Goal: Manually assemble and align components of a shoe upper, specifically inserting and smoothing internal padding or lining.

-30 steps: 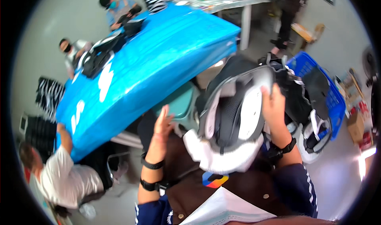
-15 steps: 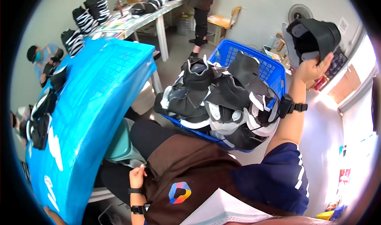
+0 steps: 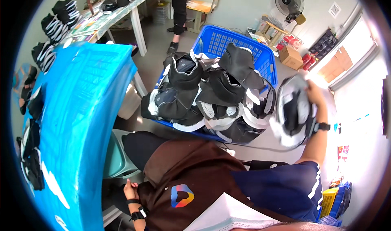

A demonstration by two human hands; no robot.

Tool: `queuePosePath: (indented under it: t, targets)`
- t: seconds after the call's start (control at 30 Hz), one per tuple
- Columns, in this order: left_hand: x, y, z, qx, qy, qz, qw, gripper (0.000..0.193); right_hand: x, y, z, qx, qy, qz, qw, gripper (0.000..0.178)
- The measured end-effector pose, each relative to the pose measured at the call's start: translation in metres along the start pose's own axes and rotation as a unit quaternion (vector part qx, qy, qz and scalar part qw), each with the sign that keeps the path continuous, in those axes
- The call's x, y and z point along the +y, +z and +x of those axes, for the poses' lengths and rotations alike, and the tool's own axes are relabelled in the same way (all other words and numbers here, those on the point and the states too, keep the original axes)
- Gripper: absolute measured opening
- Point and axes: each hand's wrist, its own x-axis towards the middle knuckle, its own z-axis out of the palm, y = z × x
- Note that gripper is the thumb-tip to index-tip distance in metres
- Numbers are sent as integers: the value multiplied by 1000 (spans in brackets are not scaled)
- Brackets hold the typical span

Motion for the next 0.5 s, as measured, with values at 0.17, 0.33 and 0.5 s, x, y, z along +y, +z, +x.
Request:
queuePosePath:
  t: [0.17, 0.33, 0.5]
  targets:
    - [-5, 0, 23, -23, -31, -24, 999, 38, -7, 98, -26, -50, -24, 82, 995, 27]
    - [0, 3, 28, -29, -56, -21, 998, 37, -22, 135, 18, 69, -37, 56, 995, 21]
    - [-6, 0, 27, -15, -50, -46, 998, 36, -41, 195, 41, 41, 58, -50, 996, 25]
